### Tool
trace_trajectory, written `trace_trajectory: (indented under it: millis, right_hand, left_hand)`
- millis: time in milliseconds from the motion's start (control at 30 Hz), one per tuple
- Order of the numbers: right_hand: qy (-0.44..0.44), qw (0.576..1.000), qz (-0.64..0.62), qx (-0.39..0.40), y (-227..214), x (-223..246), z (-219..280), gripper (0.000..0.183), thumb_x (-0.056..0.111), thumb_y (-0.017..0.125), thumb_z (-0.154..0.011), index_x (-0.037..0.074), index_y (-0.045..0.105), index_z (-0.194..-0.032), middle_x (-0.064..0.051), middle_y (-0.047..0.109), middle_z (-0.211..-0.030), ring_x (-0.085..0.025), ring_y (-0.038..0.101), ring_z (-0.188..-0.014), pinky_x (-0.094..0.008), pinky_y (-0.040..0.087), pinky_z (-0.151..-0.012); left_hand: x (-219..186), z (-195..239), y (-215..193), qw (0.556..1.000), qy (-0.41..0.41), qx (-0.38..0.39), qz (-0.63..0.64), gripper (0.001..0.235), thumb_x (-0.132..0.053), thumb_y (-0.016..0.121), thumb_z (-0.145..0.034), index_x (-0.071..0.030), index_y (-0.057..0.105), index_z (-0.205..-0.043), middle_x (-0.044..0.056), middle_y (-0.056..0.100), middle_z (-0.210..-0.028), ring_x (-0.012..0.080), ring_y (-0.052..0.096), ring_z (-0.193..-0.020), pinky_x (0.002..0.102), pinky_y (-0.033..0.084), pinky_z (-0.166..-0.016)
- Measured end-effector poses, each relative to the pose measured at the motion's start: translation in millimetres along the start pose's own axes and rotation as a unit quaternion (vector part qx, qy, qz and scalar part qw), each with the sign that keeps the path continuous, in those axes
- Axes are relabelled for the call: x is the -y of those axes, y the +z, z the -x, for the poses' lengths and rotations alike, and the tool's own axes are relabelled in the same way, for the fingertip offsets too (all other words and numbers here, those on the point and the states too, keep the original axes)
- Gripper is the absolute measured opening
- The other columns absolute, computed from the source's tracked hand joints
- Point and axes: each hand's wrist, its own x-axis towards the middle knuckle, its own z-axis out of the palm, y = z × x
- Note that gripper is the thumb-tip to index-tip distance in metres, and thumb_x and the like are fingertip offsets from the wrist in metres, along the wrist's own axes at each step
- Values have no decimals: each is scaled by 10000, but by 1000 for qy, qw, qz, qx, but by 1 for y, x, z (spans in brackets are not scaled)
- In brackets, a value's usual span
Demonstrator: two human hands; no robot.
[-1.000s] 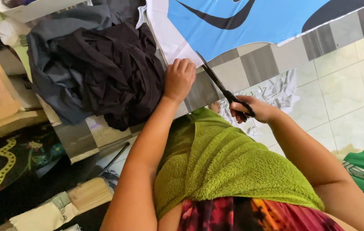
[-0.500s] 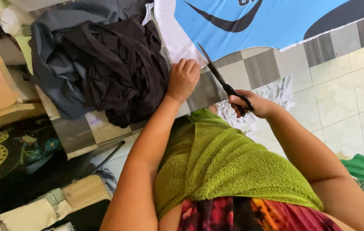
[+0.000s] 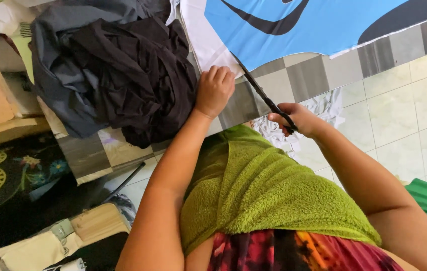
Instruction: Cutting out a printed fabric piece from a larger sheet using scissors following a specific pattern.
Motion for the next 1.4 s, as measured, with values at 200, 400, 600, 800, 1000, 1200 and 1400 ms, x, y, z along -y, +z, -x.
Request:
trace_trajectory:
  millis: [200, 400, 600, 800, 1000, 1200, 1400]
  right_hand:
    - [3, 1000, -3, 17, 0, 5, 2, 327, 241, 743, -794, -32, 578, -726, -176, 533, -533, -260, 579, -433, -352, 513, -372]
    - [-20, 999, -7, 34, -1, 18, -10, 373, 306, 724, -819, -13, 573, -698, -156, 543, -524, -250, 587, -420, -341, 494, -360]
    - [-25, 998, -8, 58, 0, 23, -26, 436, 376, 711, -825, -20, 572, -709, -164, 546, -535, -258, 586, -450, -344, 499, -386]
    - [-12, 998, -38, 38, 1, 27, -24, 397, 319, 763, -784, -23, 573, -723, -173, 537, -539, -257, 582, -439, -353, 510, -368]
    - [-24, 999, 9, 45, -1, 25, -25, 381, 287, 750, -799, -17, 566, -661, -163, 532, -473, -241, 567, -377, -312, 475, -334]
    - [-34, 996, 1, 81, -8, 18, -47, 416, 361, 684, -856, 1, 574, -678, -162, 557, -493, -259, 604, -416, -327, 482, -364]
    - [-31, 994, -18, 99, -5, 33, -62, 457, 444, 649, -873, 9, 554, -765, -143, 558, -561, -258, 614, -457, -322, 478, -404]
  left_hand:
    - [-1, -3, -1, 1000, -3, 1, 4, 70, -144, 572, -828, -97, 530, -858, 26, 471, -827, 211, 512, -774, 321, 408, -613]
    - [-1, -4, -1, 1000, 0, 5, 7, 55, -161, 546, -860, -110, 532, -877, 23, 480, -846, 207, 520, -790, 318, 412, -628]
    - [-2, -5, -3, 1000, -1, 6, 27, 37, -161, 526, -888, -126, 537, -882, 17, 484, -859, 201, 517, -778, 314, 410, -646]
    - [-2, -3, -1, 999, -13, 7, 36, 55, -170, 522, -897, -123, 540, -873, 24, 492, -852, 208, 525, -782, 317, 411, -659]
    - [-3, -7, -6, 999, -21, 11, 40, 47, -162, 529, -885, -124, 540, -859, 23, 497, -854, 213, 542, -795, 323, 421, -657]
    - [-3, -5, -4, 999, -20, -1, 25, 82, -172, 508, -896, -125, 531, -832, 25, 491, -841, 212, 537, -785, 320, 430, -661]
    - [-4, -8, -7, 999, -20, 6, 30, 98, -176, 505, -904, -133, 541, -824, 27, 493, -835, 214, 529, -750, 327, 429, -630]
